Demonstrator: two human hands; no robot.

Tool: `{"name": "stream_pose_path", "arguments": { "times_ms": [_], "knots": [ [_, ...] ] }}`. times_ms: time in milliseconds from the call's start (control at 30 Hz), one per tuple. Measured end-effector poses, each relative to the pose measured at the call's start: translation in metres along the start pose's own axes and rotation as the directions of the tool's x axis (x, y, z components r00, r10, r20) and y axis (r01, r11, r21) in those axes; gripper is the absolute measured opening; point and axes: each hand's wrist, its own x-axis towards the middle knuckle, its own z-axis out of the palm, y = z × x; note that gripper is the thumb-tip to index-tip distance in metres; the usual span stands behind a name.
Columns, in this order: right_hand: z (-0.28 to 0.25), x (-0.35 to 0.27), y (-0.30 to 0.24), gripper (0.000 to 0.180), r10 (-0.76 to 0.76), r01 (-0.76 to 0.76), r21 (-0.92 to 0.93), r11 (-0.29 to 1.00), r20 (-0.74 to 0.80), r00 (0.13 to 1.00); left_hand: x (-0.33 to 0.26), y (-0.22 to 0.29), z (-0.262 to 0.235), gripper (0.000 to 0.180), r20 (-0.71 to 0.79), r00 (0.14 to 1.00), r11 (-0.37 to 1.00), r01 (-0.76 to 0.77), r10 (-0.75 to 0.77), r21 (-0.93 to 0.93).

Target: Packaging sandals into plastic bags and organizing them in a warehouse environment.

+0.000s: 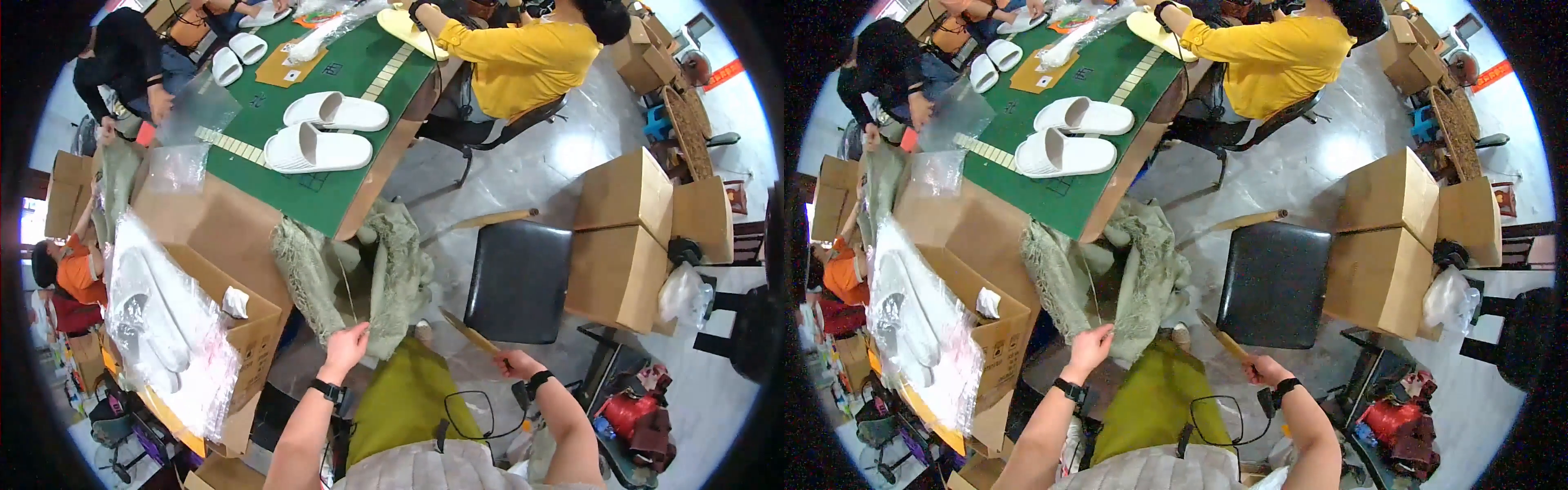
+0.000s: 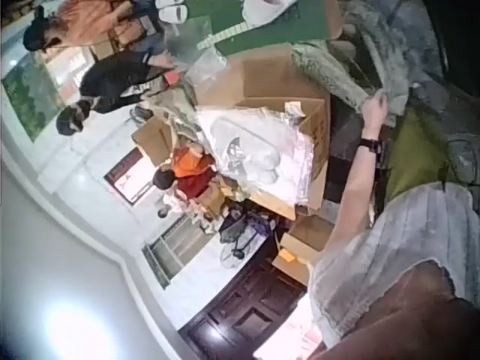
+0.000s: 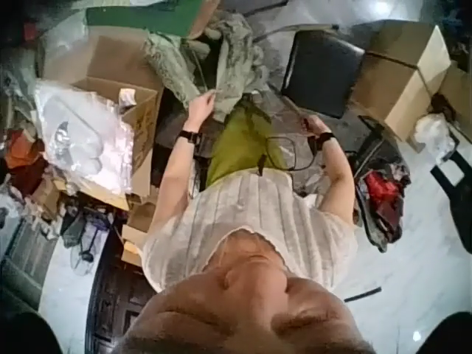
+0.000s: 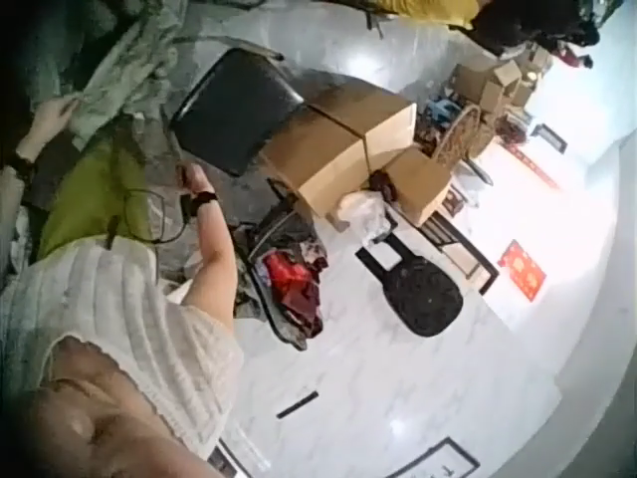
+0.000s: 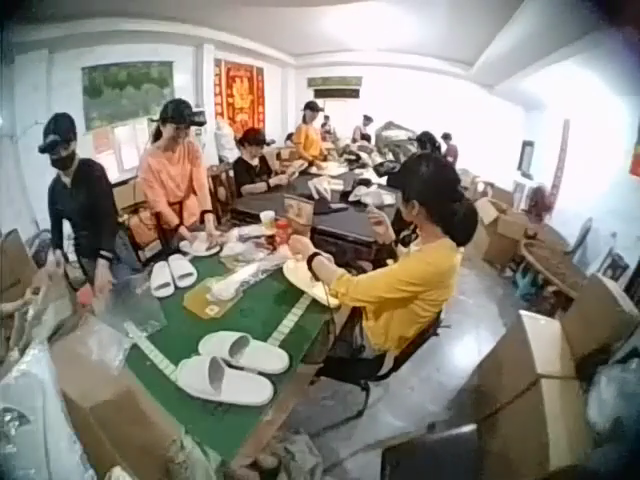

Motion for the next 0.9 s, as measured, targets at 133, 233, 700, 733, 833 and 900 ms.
{"name": "stream_pose_path", "arguments": {
  "times_ms": [133,233,700,733,833,900],
  "knots": [
    [0.035,0.005,0.002,0.02,-0.007,0.006,0.264,0.964,0.001,1.0,-0.009,0.018,-0.007,0.02,-0.056,0.998,1.0,-0.015,0.014,-0.026],
    [0.042,0.014,0.016,0.023,0.033,-0.025,0.387,0.922,-0.013,0.999,-0.009,0.036,-0.012,0.02,-0.083,0.996,0.997,-0.04,0.034,-0.065],
    [0.233,0.156,-0.197,0.067,-0.805,0.442,-0.75,0.493,-0.199,0.559,-0.037,0.078,-0.132,0.029,-0.1,0.907,0.895,-0.419,0.408,-0.151],
    [0.259,0.176,-0.198,0.067,-0.802,0.45,-0.754,0.479,-0.168,0.574,-0.049,0.066,-0.137,0.034,-0.014,0.898,0.895,-0.439,0.439,-0.085],
    [0.306,0.214,-0.199,0.063,-0.718,0.02,-0.962,0.273,-0.189,0.67,-0.061,0.069,-0.161,0.033,0.027,0.894,0.893,-0.444,0.447,-0.074],
    [0.275,0.246,-0.207,0.053,-0.515,-0.084,-0.993,0.084,-0.116,0.849,-0.057,0.062,-0.159,0.03,-0.004,0.886,0.878,-0.46,0.464,-0.132]
  ]
}}
